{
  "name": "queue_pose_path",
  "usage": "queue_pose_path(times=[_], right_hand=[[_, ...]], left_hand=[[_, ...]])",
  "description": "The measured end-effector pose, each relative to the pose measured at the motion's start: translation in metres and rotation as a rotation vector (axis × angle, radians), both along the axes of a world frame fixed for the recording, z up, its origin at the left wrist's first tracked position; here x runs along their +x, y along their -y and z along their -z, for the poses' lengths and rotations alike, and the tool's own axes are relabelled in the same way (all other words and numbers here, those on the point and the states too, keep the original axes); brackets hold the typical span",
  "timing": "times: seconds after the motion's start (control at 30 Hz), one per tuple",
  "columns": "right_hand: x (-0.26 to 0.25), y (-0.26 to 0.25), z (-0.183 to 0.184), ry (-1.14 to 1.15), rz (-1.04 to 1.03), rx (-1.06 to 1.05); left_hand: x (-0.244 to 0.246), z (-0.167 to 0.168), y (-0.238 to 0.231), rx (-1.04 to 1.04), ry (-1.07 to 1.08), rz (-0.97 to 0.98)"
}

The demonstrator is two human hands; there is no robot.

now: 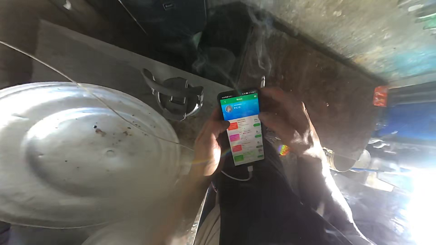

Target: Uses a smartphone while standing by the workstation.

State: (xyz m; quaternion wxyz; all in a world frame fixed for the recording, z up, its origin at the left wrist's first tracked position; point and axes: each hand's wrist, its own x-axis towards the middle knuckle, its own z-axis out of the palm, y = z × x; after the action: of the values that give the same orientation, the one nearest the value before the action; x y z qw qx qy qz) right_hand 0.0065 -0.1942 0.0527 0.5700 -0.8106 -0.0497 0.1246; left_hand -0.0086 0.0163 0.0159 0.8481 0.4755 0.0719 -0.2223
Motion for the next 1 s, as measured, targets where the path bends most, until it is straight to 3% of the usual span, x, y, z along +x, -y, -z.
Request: queue_pose_path(times=[1.0], right_hand=[[-0.001, -0.0013, 0.0056, -0.005, -0.073, 0.035]], left_hand=[[-0.0044, -0.0017, -0.0053, -0.003, -0.04, -0.022]])
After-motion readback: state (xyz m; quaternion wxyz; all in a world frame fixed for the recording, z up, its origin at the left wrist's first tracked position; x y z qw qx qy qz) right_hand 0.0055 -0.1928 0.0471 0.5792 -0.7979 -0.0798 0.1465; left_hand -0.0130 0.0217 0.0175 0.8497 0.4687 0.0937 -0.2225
